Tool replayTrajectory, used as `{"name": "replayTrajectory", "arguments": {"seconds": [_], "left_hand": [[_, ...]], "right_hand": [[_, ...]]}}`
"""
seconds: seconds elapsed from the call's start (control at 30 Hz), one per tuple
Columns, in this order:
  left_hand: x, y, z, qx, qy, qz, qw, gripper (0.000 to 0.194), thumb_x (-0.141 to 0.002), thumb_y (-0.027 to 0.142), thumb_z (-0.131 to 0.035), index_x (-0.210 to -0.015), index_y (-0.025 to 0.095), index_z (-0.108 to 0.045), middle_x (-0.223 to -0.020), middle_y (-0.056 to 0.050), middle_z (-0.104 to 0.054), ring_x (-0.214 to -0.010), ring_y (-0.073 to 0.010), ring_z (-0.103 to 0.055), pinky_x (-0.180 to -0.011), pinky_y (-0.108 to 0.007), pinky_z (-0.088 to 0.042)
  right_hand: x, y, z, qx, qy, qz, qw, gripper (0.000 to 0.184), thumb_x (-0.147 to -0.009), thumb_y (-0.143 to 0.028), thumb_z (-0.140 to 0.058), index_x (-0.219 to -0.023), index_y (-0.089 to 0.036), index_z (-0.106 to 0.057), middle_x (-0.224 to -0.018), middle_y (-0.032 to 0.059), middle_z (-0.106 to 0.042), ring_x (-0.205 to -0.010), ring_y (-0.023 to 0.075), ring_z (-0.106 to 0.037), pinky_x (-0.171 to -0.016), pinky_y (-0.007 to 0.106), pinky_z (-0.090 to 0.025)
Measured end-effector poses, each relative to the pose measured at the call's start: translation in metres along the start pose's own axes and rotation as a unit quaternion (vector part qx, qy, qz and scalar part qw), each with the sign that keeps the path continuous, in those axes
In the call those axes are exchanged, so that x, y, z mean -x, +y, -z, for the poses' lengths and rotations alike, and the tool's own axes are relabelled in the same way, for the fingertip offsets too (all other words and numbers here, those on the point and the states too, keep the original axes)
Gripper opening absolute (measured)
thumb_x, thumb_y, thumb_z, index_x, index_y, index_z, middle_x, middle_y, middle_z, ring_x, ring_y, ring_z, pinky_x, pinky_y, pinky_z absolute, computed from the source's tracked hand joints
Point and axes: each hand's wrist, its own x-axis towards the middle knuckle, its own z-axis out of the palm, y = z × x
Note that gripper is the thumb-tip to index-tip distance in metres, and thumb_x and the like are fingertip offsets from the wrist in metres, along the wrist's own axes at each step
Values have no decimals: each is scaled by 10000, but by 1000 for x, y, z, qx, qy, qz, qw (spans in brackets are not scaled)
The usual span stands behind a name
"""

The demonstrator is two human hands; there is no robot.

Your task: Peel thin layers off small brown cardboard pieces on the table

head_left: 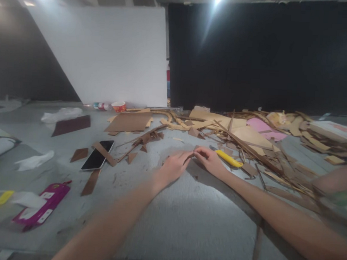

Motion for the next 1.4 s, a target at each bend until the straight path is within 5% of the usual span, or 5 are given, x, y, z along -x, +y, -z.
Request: {"name": "replayTrajectory", "arguments": {"seconds": [0.2, 0.63, 1.0, 1.2, 1.4], "left_hand": [[0, 1, 0, 4, -18, 11, 1000, 341, -1166, 305, -443, -1456, 235, -610, -1298, -102, -761, -1227, -258, -729, -1064, -438, -586], [-2, 0, -1, 46, 3, 52, 998, 347, -1147, 324, -482, -1446, 237, -634, -1326, -104, -761, -1251, -264, -730, -1083, -441, -588], [0, -2, -1, 48, -8, 35, 998, 320, -1149, 304, -479, -1409, 228, -648, -1314, -104, -766, -1234, -258, -733, -1090, -438, -582], [-3, -1, -3, 44, 2, 57, 997, 343, -1139, 294, -483, -1440, 236, -634, -1340, -106, -753, -1266, -267, -719, -1104, -457, -580], [-2, -2, -3, 50, -5, 59, 997, 318, -1135, 301, -508, -1412, 232, -648, -1311, -103, -763, -1246, -265, -727, -1079, -439, -584]], "right_hand": [[1, 8, -1, -16, 34, -28, 999, 363, -1031, -547, -658, -912, -214, -739, -793, 19, -723, -712, 189, -635, -664, 306, -517], [4, 3, -5, 46, 96, 77, 991, 216, -1062, -428, -665, -1028, -246, -777, -981, 68, -774, -811, 220, -685, -750, 363, -574], [2, -2, -1, 31, -10, 32, 999, 308, -1085, -453, -608, -925, -227, -743, -838, 32, -736, -762, 202, -662, -696, 321, -534], [5, -1, -6, 61, 58, 83, 993, 215, -1065, -421, -631, -1054, -246, -756, -850, 38, -688, -714, 203, -612, -696, 345, -520], [4, -2, -5, 53, 23, 70, 996, 244, -1056, -451, -643, -1017, -232, -741, -752, 5, -607, -682, 182, -563, -655, 309, -483]]}}
